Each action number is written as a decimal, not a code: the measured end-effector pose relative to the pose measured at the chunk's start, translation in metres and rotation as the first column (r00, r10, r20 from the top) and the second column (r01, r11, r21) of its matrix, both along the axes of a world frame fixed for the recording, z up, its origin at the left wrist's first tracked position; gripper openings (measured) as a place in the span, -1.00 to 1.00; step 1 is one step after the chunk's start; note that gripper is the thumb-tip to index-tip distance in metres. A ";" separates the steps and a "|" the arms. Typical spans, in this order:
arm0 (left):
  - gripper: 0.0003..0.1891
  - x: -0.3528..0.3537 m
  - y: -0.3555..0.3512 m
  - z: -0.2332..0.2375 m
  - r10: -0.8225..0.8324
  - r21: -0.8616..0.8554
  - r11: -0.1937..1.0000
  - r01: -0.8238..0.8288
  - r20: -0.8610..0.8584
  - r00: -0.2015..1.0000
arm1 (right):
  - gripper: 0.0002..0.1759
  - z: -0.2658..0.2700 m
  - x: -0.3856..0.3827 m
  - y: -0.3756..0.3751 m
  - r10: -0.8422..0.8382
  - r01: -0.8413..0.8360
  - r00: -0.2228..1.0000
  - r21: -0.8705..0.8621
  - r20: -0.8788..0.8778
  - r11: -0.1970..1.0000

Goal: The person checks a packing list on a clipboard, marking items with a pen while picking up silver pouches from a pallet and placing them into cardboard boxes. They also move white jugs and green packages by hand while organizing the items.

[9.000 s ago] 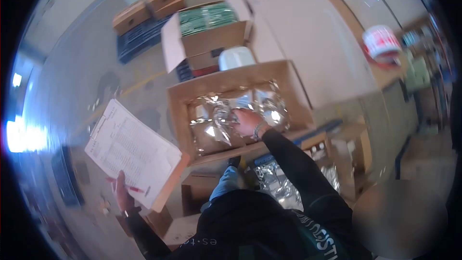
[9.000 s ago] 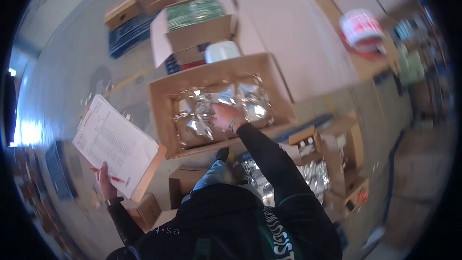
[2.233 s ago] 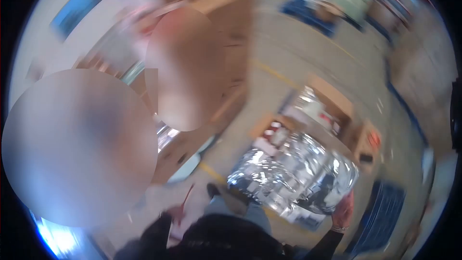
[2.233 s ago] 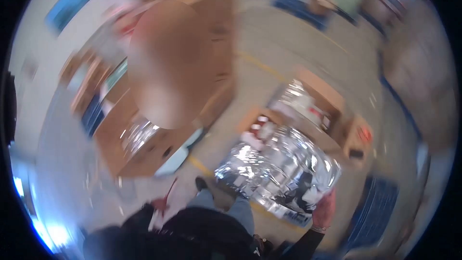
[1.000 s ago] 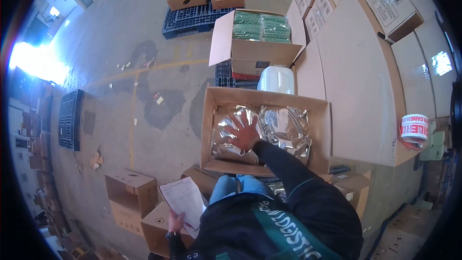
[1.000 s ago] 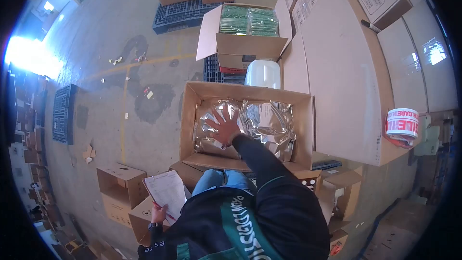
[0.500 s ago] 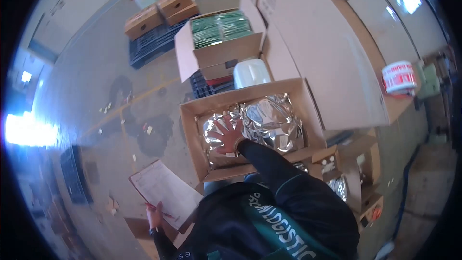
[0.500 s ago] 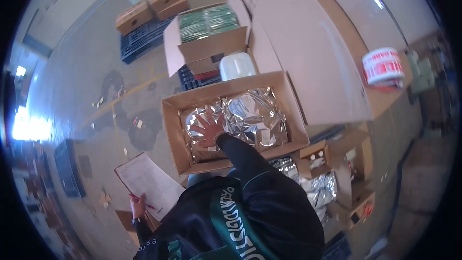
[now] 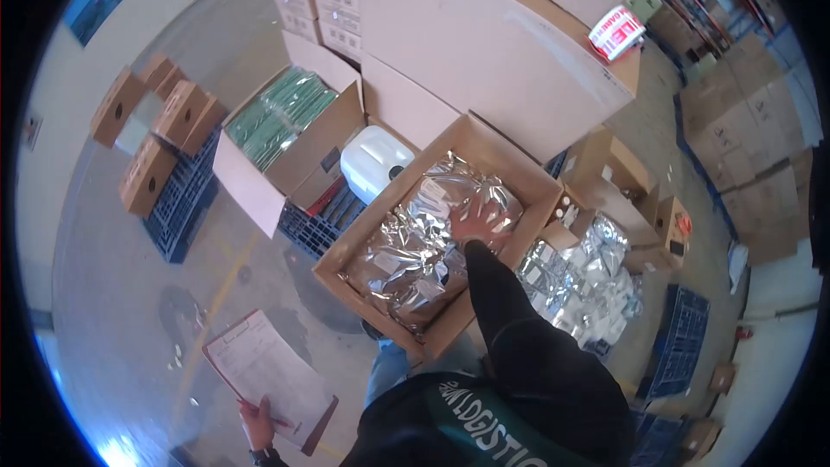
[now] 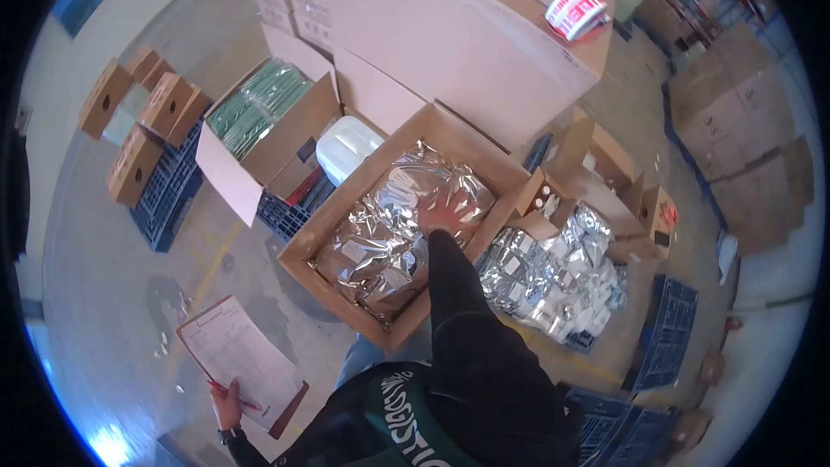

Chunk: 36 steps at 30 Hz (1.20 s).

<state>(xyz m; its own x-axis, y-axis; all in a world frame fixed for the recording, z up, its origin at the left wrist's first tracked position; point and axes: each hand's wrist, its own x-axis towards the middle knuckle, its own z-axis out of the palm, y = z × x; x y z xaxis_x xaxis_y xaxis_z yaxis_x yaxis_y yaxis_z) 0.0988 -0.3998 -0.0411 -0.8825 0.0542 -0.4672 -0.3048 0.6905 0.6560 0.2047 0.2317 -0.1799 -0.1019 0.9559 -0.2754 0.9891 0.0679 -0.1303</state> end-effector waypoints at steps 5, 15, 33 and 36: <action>-0.46 -0.056 0.015 0.013 -0.261 0.266 0.914 0.306 -0.193 0.946 | -0.07 -0.022 -0.008 0.008 -0.055 0.058 0.998 -0.071 0.042 0.996; -0.29 -0.109 0.237 0.183 -0.380 0.524 0.727 0.443 -0.230 0.896 | -0.28 0.184 0.016 -0.034 -0.193 -0.785 0.406 -0.449 -0.893 0.426; -0.52 -0.293 0.373 0.167 -0.075 0.912 0.379 0.157 -0.138 0.987 | -0.54 0.274 0.079 -0.021 -0.246 -0.158 0.140 -0.267 -0.959 0.951; -0.51 -0.389 0.340 0.131 0.029 0.923 0.366 0.118 -0.138 0.990 | -0.60 0.238 0.085 -0.037 -0.335 -0.043 0.154 -0.345 -0.930 0.938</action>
<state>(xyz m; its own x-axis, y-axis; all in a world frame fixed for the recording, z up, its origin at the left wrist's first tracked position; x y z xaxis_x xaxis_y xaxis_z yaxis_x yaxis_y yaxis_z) -0.2906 -0.0593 0.0901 -0.9035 0.4286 0.0040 -0.1696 -0.3662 0.9149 0.2898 0.1950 0.0584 -0.3291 0.9047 -0.2704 0.0205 -0.2794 -0.9599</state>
